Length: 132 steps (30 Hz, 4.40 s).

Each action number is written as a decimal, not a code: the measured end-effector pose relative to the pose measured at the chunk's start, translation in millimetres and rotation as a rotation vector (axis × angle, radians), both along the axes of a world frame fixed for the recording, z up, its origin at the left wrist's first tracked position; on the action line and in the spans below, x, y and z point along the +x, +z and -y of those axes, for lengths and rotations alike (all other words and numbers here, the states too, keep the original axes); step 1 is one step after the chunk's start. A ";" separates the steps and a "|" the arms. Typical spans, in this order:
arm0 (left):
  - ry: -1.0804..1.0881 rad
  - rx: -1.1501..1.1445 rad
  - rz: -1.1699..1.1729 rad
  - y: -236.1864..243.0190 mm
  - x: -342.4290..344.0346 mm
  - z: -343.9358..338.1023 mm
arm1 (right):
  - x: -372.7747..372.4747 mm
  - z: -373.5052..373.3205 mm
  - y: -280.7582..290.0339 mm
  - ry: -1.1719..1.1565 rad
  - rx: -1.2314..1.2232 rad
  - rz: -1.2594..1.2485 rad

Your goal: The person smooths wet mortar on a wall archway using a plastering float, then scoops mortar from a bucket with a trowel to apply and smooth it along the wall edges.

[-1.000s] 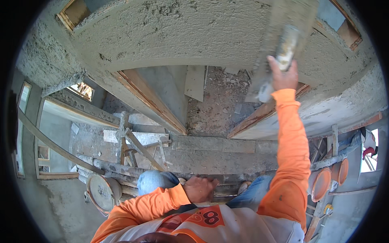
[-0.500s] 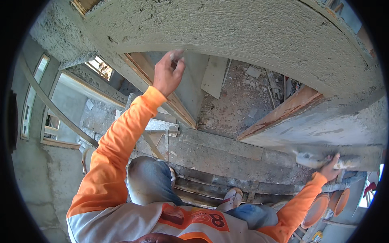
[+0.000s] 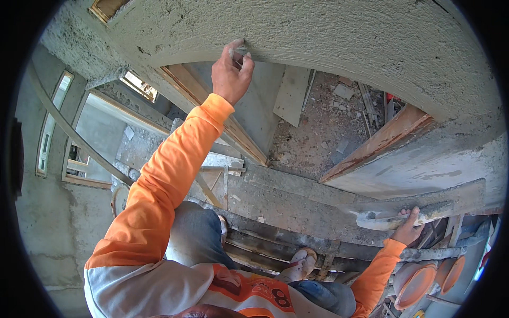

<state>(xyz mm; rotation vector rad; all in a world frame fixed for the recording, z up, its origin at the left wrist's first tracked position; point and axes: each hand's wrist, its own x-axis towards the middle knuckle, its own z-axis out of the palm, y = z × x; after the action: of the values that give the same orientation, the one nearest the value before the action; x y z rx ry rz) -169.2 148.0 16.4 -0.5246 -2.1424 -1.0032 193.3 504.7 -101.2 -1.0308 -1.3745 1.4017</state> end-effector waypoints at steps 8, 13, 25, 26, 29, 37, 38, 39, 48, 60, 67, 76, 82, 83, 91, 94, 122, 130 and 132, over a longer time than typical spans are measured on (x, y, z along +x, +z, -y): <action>-0.072 0.143 0.172 14.6 12.9 -0.9 | 0.2 8.6 -4.9 -0.021 0.097 0.032; -0.159 0.151 0.163 12.6 7.6 0.9 | 0.3 7.3 -16.1 0.018 0.090 0.038; 0.021 0.156 0.077 -6.6 -0.8 36.2 | -3.2 11.6 -20.7 0.033 0.012 0.023; 0.039 0.129 0.082 -6.7 -1.7 36.4 | -4.1 14.3 -19.8 0.037 0.009 0.023; 0.066 0.115 0.091 -5.0 -3.1 35.5 | -3.5 13.0 -23.4 0.053 0.008 0.025; 0.082 0.096 0.111 -7.2 -6.5 42.4 | -3.9 14.1 -28.6 0.069 -0.006 0.022; 0.074 0.135 0.075 -5.0 -6.4 40.1 | -3.7 13.8 -29.3 0.065 -0.008 0.021; 0.068 0.173 0.037 -3.6 -6.3 39.3 | -3.7 13.7 -29.5 0.062 -0.010 0.019; -0.168 0.322 0.084 -16.5 -22.0 51.6 | -5.8 19.1 -28.5 0.067 0.023 0.033; -0.876 -0.195 0.640 7.3 43.8 24.6 | -8.6 -11.9 -1.1 0.089 0.051 -0.086; -1.256 -0.910 0.781 27.0 213.9 88.0 | -148.0 -78.5 154.4 0.085 0.390 -0.187; -1.143 -0.795 0.719 -15.8 240.1 122.7 | -204.0 -32.3 208.1 0.081 0.464 -0.125; -1.084 -0.801 0.770 -25.7 234.9 171.6 | -333.9 279.6 202.7 0.136 0.939 0.122; -1.120 -0.794 0.750 -25.1 232.7 172.1 | -353.7 311.9 199.0 0.183 0.936 0.103; -1.028 -0.142 0.384 -74.0 234.1 176.5 | -474.5 593.4 162.6 0.633 0.750 0.014; -1.125 -0.281 0.533 -69.9 234.2 176.3 | -489.4 601.8 144.8 0.632 0.666 0.030; -1.168 -0.468 0.830 -89.2 226.5 121.8 | -408.0 439.8 137.0 0.480 0.594 0.106; -0.909 -0.959 0.950 -51.5 214.5 118.7 | -268.9 102.1 175.6 0.182 0.188 -0.307; -0.895 -0.948 0.945 -49.2 213.1 127.9 | -238.5 22.1 182.5 0.157 0.164 -0.247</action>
<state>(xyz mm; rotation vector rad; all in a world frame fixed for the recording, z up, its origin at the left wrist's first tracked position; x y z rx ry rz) 43.9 20.1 -32.8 -1.8797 -3.3100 -0.5909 -45.2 482.6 81.3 -0.6315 -1.3819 1.4494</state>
